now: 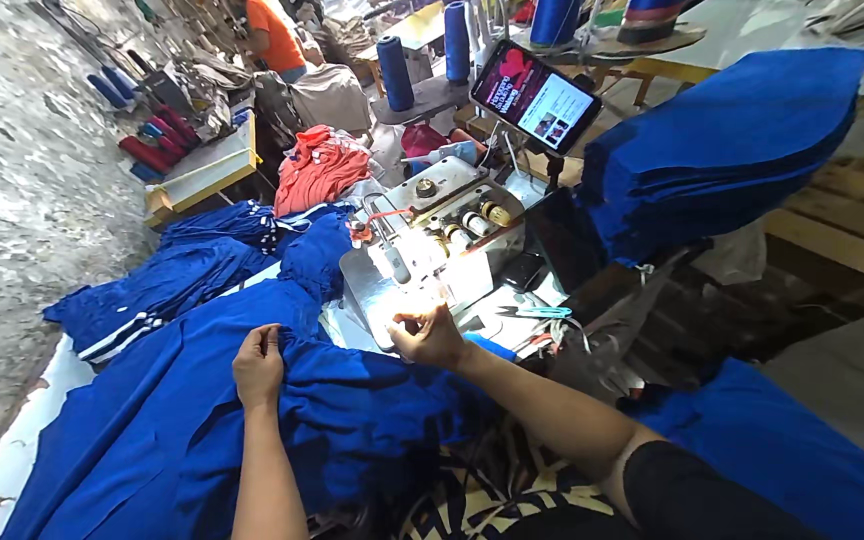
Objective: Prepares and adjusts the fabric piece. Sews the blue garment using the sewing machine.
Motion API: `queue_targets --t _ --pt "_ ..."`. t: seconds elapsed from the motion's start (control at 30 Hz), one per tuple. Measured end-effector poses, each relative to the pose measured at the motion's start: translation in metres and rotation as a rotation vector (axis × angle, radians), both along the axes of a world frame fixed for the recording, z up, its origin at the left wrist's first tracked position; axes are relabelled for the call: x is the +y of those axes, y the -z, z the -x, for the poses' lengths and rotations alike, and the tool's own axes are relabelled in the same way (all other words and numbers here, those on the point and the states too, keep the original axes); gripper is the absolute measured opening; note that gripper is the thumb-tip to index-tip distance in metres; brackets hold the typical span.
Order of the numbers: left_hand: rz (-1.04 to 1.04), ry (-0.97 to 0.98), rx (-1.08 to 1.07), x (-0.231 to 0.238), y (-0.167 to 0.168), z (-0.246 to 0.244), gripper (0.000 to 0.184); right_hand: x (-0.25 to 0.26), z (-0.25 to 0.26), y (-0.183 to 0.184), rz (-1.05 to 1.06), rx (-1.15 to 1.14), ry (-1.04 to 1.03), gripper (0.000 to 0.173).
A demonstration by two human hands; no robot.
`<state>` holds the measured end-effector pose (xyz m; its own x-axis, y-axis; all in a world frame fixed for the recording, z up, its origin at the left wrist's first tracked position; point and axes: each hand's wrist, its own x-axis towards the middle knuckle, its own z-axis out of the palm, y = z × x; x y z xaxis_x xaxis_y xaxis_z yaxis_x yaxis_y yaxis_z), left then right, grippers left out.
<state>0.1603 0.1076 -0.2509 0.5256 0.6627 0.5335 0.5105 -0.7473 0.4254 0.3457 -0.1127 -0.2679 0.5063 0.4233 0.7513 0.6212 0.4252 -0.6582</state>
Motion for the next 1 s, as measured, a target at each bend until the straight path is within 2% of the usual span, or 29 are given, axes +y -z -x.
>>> queue_targets --t 0.37,0.83,1.0 --pt "0.015 0.007 0.005 0.0 0.0 0.0 0.03 0.006 0.009 -0.006 -0.039 0.119 -0.02 0.023" --pt "-0.004 0.003 -0.003 -0.001 -0.001 -0.001 0.029 0.012 0.007 0.004 -0.061 -0.012 0.134 0.028" --pt "0.007 -0.001 0.003 -0.001 -0.001 -0.001 0.029 0.009 0.003 0.005 -0.038 -0.044 0.109 0.027"
